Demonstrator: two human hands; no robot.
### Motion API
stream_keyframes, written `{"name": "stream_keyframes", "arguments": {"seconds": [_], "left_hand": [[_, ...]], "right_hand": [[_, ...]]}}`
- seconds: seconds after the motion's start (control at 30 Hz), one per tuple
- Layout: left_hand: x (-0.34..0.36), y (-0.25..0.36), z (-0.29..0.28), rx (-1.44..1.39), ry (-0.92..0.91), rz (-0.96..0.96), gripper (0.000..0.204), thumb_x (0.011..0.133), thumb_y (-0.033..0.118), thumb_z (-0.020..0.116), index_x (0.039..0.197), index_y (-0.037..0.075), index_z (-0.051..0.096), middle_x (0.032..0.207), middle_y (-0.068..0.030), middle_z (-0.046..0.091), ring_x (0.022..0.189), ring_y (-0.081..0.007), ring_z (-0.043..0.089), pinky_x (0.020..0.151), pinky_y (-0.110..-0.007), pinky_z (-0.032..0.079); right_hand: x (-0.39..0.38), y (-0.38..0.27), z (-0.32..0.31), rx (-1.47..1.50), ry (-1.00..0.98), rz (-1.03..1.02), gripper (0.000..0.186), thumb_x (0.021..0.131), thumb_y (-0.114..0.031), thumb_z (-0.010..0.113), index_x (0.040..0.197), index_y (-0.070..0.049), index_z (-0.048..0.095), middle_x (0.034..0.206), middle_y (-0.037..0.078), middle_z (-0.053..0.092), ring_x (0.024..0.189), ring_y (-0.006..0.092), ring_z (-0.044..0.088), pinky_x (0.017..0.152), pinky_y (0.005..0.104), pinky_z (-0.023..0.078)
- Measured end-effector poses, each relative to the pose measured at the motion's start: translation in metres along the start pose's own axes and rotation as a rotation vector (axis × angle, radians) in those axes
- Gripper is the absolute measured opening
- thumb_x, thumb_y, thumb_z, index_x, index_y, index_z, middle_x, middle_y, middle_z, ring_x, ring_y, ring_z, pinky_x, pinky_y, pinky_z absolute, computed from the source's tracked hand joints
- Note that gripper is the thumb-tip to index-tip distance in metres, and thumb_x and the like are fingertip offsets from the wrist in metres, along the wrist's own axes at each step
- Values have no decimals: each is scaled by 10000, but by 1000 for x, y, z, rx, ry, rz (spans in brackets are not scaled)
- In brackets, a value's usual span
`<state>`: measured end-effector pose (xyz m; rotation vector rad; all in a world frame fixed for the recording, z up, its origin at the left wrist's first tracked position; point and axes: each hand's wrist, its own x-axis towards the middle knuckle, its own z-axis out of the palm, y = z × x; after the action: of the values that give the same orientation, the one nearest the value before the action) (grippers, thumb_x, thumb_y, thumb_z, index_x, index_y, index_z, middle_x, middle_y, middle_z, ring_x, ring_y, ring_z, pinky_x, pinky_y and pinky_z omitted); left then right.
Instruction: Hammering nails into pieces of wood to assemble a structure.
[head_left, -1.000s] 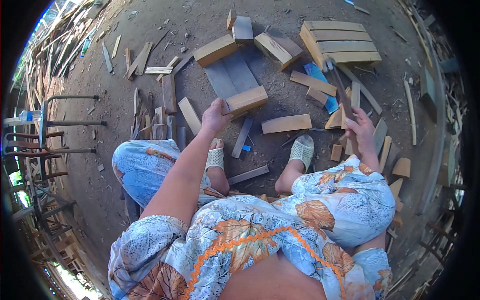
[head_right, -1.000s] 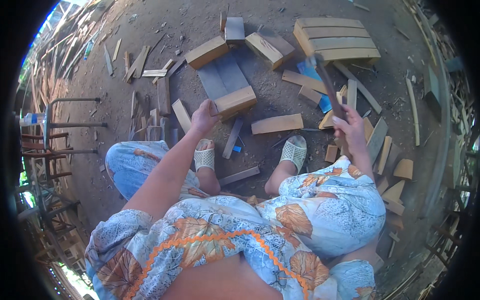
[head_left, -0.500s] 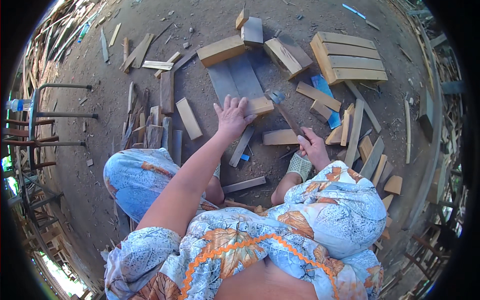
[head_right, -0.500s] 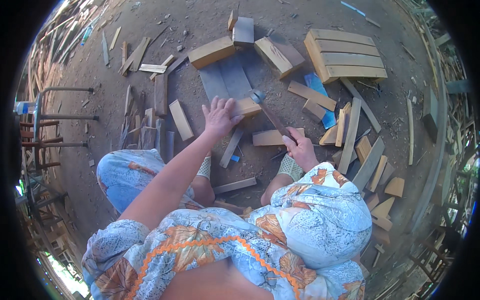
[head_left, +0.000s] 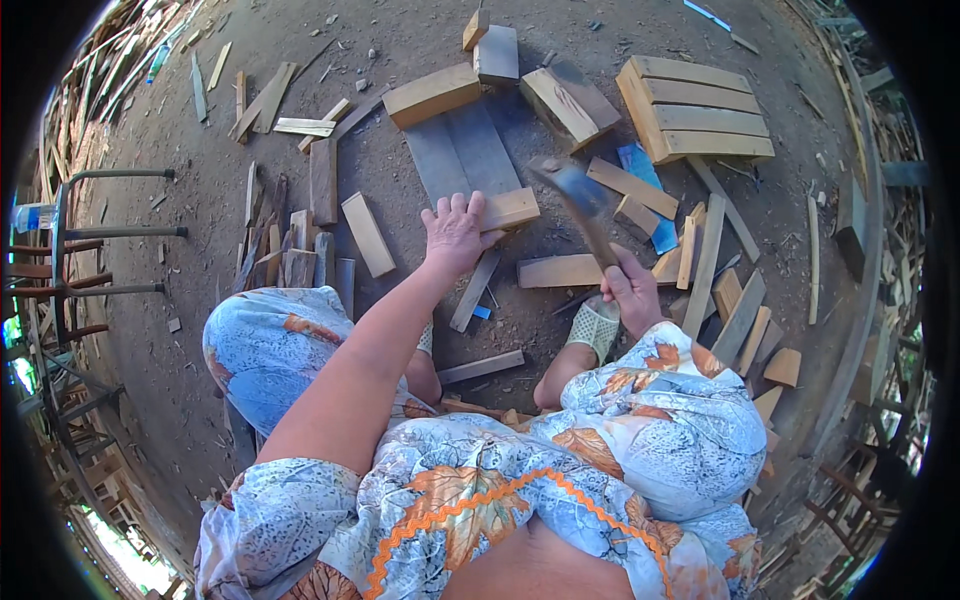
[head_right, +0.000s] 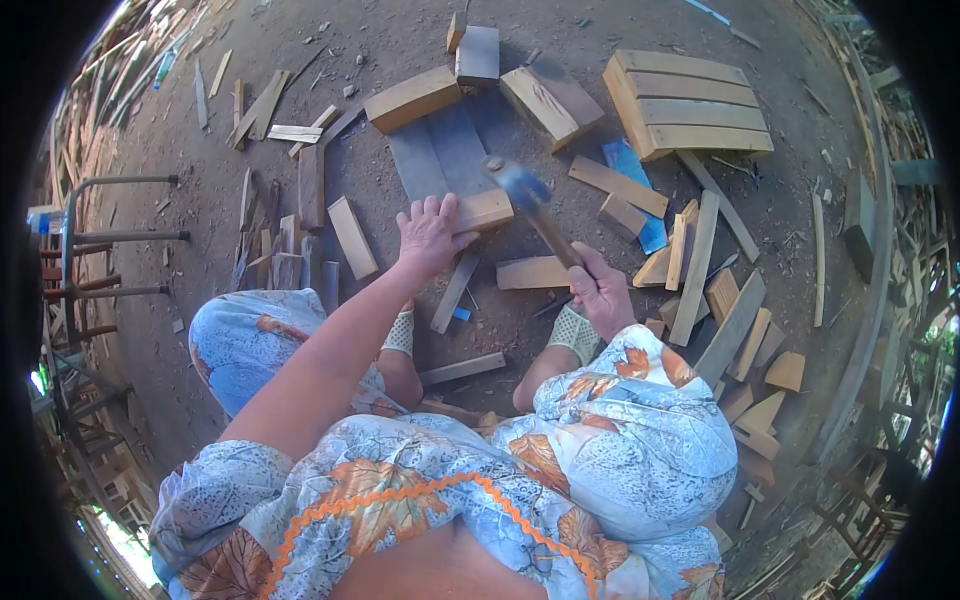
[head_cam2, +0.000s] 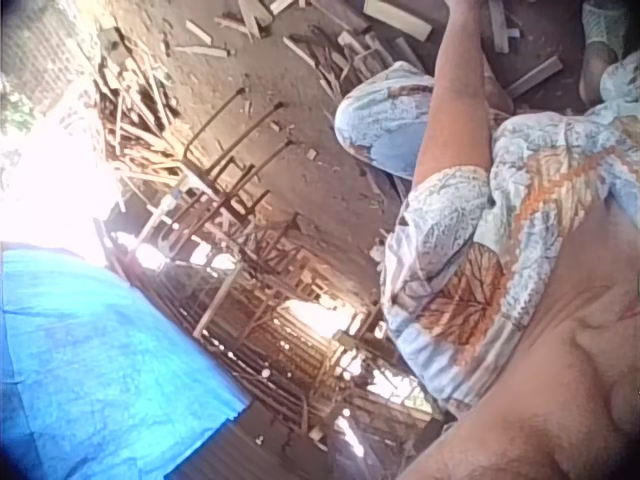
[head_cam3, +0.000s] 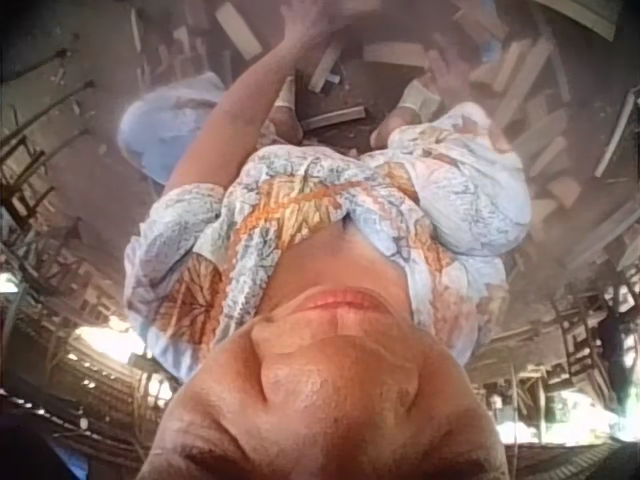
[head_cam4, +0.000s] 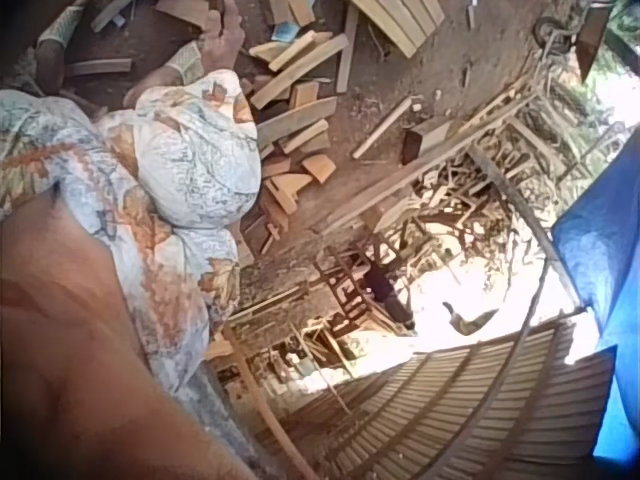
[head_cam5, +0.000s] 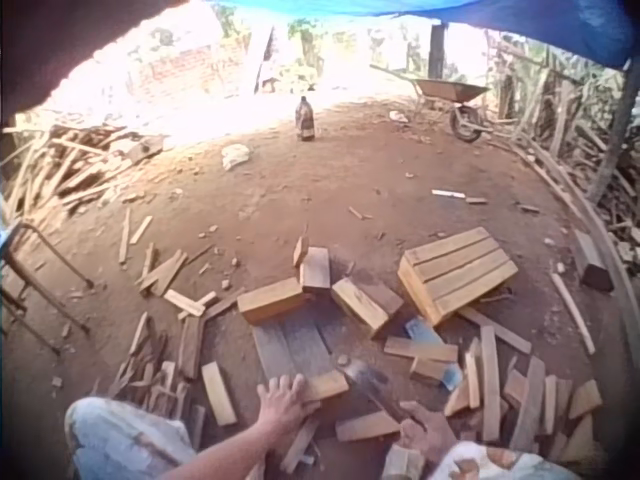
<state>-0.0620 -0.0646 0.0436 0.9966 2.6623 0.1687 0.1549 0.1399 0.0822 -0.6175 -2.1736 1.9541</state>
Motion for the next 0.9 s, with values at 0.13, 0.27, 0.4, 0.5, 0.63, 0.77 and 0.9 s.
{"name": "stream_keyframes", "arguments": {"seconds": [0.13,0.27,0.4,0.5,0.63,0.77,0.9], "left_hand": [[0,0,3,43,10,-7,580,825,441,673,1262,149,429,1125,-107,513,1087,-312,475,870,-499,353],[1,-1,5,58,34,8,580,823,447,672,1257,148,430,1126,-111,514,1086,-316,475,867,-497,354],[1,-1,6,55,23,5,569,825,450,669,1248,150,434,1126,-112,514,1084,-318,474,868,-494,354],[2,-1,3,60,12,-8,566,826,457,666,1239,145,437,1129,-111,513,1086,-315,475,869,-490,353],[3,2,-1,49,-14,-11,563,830,458,662,1239,144,437,1133,-110,511,1087,-312,474,874,-488,351],[4,-3,1,14,-56,-23,639,799,430,707,1295,142,425,1191,-121,511,1145,-327,470,930,-481,344],[-6,-29,8,-274,61,31,755,743,355,777,1357,130,400,1253,-135,511,1240,-345,438,1021,-470,334]], "right_hand": [[9,11,7,-464,-108,331,383,966,-412,533,1077,-60,637,600,116,521,557,197,548,569,343,447],[2,2,1,-311,-127,374,398,970,-408,542,1144,-59,621,601,57,525,561,139,540,555,299,436],[-3,-6,-4,27,-52,110,445,976,-403,547,1250,-53,568,626,-31,506,595,62,510,557,232,418],[5,4,1,37,-10,3,451,973,-408,551,1254,-57,579,619,-45,494,605,55,514,560,230,422],[10,9,3,-494,-127,312,356,977,-384,550,1030,-49,655,580,-40,499,564,58,511,527,246,425],[4,-44,-18,-30,-87,361,332,968,-369,575,1039,-52,645,578,-46,474,510,26,453,454,194,375],[14,-134,-65,-88,-88,55,322,969,-357,576,1059,-52,628,657,-52,496,556,16,458,488,175,386]]}}
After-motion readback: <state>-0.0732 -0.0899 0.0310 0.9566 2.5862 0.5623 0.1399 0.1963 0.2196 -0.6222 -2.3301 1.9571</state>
